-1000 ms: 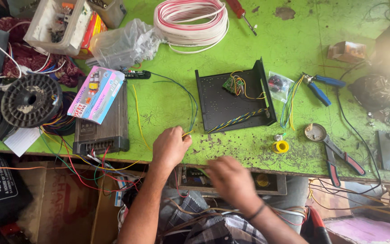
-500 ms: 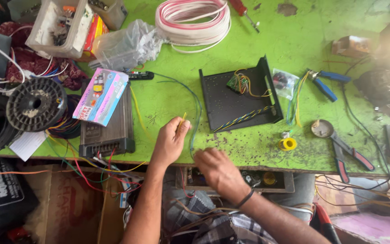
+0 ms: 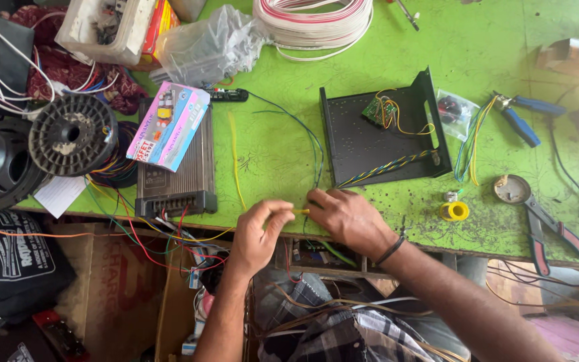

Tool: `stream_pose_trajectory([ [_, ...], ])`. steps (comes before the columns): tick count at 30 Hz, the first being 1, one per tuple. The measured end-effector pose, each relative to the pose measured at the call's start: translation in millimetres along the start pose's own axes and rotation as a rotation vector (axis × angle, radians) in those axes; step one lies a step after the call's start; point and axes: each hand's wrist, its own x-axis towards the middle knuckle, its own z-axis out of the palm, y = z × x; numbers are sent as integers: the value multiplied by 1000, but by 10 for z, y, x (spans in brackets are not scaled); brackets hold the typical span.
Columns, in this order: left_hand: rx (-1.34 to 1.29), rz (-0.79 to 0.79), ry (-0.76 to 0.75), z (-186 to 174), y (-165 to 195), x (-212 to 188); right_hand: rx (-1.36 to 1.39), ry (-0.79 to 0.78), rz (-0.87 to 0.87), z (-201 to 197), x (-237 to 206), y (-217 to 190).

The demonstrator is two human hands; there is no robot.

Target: The person sits at a cluttered workbench and solders a small electronic component, holding the part and wire in one hand while applying a soldering iron with the other. They strip and position colored wires, tin the joint, and repeatedly reposition the component while working on the connection.

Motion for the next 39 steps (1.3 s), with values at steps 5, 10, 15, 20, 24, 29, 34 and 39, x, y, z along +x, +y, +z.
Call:
stream_pose_trajectory([
  [5, 211, 125, 63, -65, 59, -172, -23, -195, -74, -32, -41, 112],
  [10, 318, 267, 105, -45, 55, -218, 46, -30, -129, -39, -257, 124],
  [15, 336, 228, -32, 46, 19, -237, 104, -49, -43, -45, -385, 52],
  [20, 190, 124, -74, 92, -57, -281, -78, 4, -106, -36, -480, -65],
  [24, 92, 63, 23, 101, -104, -319, -224, 64, -227, 66, -622, -158],
  [29, 10, -184, 81, 184, 8, -239, 364, 293, 214, 257, -674, -161],
  [34, -47, -71, 72, 467, 346, -6, 1319, 362, 782, 324, -705, -177],
  [39, -190, -143, 26, 728, 603, 248, 1336, 335, 736, 436, -745, -248],
])
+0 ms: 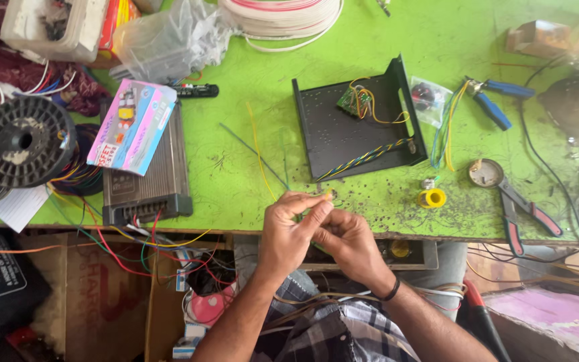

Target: The person sits at a cluttered workbench and solders a small electronic component, holding the part and wire in one hand while applying a soldering iron with the other. They strip and position colored wires, tin the joint, and repeatedly reposition the component while working on the connection.

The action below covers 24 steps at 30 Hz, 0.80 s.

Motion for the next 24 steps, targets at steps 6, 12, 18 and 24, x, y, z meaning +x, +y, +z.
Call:
stream_pose_trajectory([
  [6, 44, -38, -47, 72, 98, 29, -41, 18, 61, -148, -37, 16],
  [12, 9, -96, -40, 61, 31, 26, 113, 320, -166, -362, -74, -134],
  [18, -54, -189, -118, 118, -2, -13, 19, 227, -253, -399, -14, -50],
  [24, 1, -228, -163, 60, 47, -25, 76, 254, -208, -385, 4, -42],
])
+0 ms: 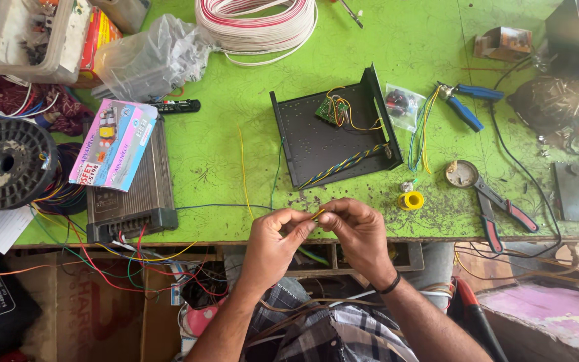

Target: The person sits at a cluttered workbench and solders a small electronic component, holding the part and wire in one hand while applying a soldering iron with the other. They strip and position colored wires, tin the joint, and repeatedly reposition the component while working on the connection.

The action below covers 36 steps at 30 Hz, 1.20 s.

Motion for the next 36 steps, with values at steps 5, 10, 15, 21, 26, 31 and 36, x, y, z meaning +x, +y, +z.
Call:
stream_pose_trajectory([
  [5, 84, 110, 19, 1, 46, -14, -227, -49, -76, -2, 11, -128],
  [10, 122, 196, 24, 19, 55, -32, -243, -64, -63, 1, -3, -127],
  [15, 320, 250, 137, 92, 52, -17, 3, -3, 5, 42, 3, -23],
  [21, 78, 225, 95, 67, 79, -30, -109, 25, -179, 12, -50, -139],
  [26, 133, 121, 53, 178, 106, -38, -362, -54, -175, 57, -110, -295],
  [31, 242, -98, -74, 86, 58, 37, -910, 231, -455, -429, -245, -622],
  [36, 37, 79, -100, 16, -50, 88, -1486, 544, -244, -1522, -316, -912],
])
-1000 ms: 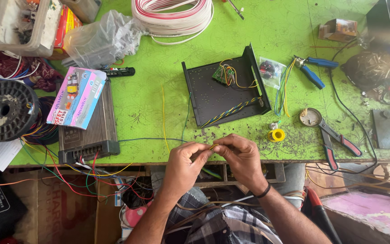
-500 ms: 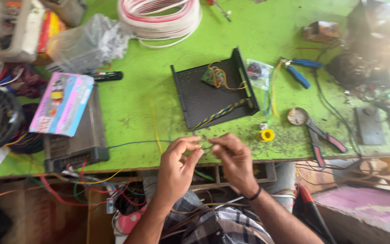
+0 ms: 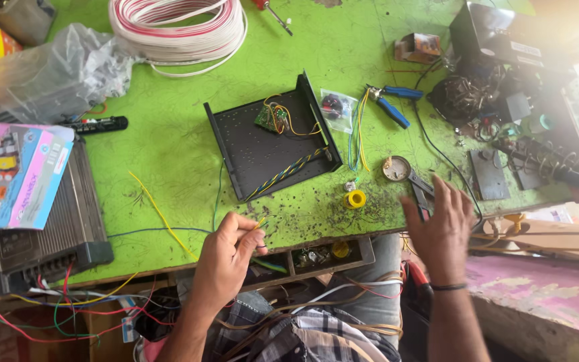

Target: The person sits at a cluttered workbench and solders a small electronic component, holding the part and wire in one hand while applying a soldering iron with the other. They strip and position colored wires, tin the joint, and repeatedly reposition the component while working on the connection.

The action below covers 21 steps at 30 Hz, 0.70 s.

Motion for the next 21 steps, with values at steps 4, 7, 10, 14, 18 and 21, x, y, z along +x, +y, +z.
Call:
stream_pose_trajectory([
  [4, -72, 61, 1, 132, -21, 82, -190, -140, 16, 63, -82, 336],
  [7, -98, 97, -34, 240, 28, 120, -172, -204, 70, 69, -40, 417],
  [10, -108, -17, 14, 263, 79, 105, -78, -181, 69, 33, 22, 440],
  [14, -162, -1, 26, 177, 78, 77, -85, -136, 178, -12, -7, 471],
  [18, -187, 27, -4, 162, 42, 75, -116, -77, 93, -89, -30, 661],
  [21, -160, 13, -10, 221, 41, 77, 371, -17, 109, -48, -19, 774],
])
